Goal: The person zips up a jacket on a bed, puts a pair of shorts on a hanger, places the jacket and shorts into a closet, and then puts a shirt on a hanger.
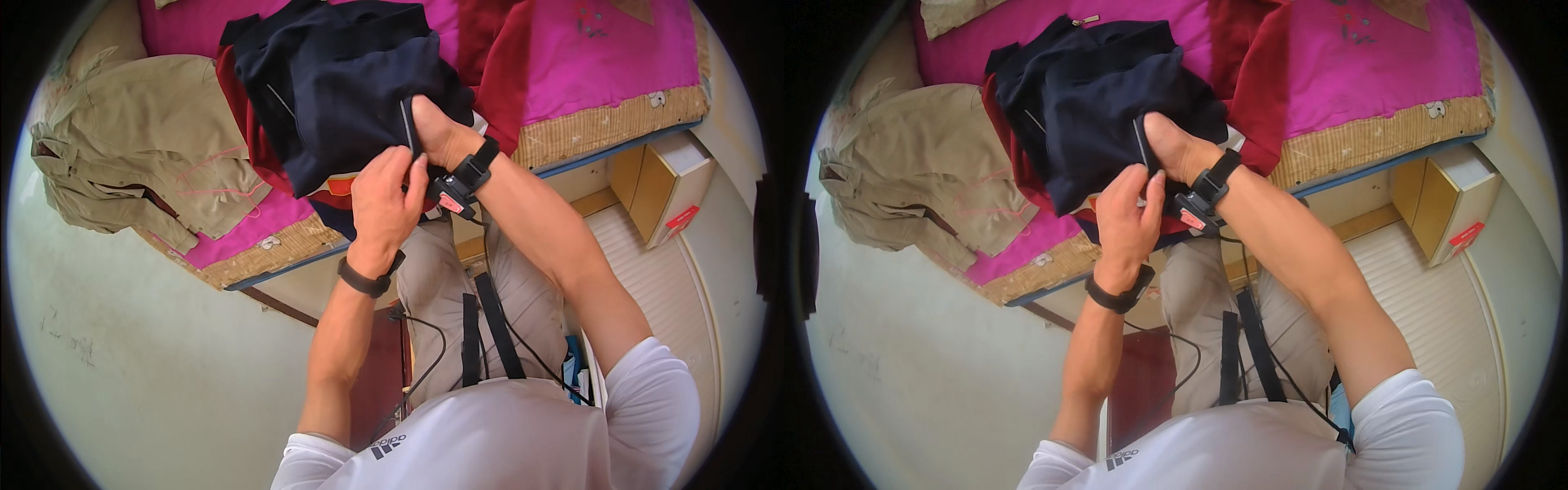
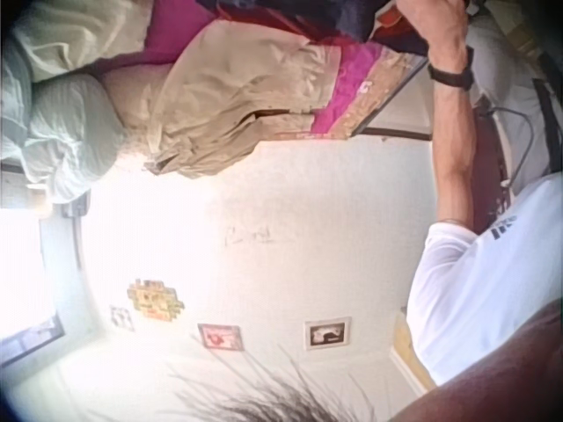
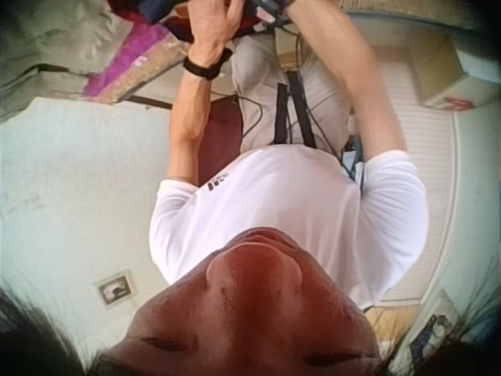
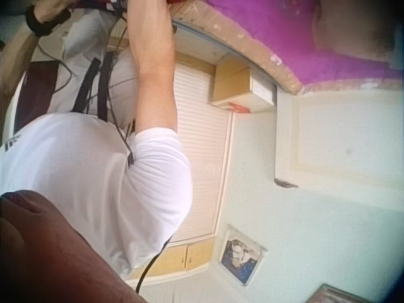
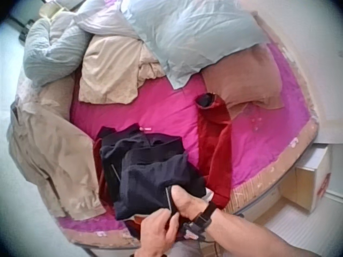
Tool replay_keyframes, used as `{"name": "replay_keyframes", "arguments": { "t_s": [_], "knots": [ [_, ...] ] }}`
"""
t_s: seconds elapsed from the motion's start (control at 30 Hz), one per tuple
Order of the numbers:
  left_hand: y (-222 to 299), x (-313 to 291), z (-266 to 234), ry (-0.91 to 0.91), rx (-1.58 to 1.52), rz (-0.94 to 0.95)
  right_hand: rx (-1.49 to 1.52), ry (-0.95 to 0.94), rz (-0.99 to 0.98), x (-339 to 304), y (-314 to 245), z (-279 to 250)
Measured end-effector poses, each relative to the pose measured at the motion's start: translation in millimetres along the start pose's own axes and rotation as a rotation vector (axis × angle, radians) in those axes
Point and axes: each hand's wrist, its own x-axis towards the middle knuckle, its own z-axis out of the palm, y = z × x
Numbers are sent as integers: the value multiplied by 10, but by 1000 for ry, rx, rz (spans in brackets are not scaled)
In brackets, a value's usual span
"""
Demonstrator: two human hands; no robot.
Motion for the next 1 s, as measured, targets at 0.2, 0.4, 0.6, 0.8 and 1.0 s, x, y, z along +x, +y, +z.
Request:
{"name": "replay_keyframes", "arguments": {
  "t_s": [0.2, 0.4, 0.6, 0.8, 1.0],
  "knots": [
    [88, -15, 79, -50, -45, -8, -216, -337, -127, -75, -126, -101],
    [7, -138, -11, 236, -227, -73, -529, -473, -332, -155, -151, -158],
    [-264, 365, -557, 361, -1169, -575, 63, -665, 22, -257, -214, -275],
    [-426, 336, -399, -2, -1047, -705, -411, 38, 235, -519, -460, -118],
    [-481, 406, -455, 240, -1080, -549, -1032, -54, -41, -952, -773, -176]
  ]
}}
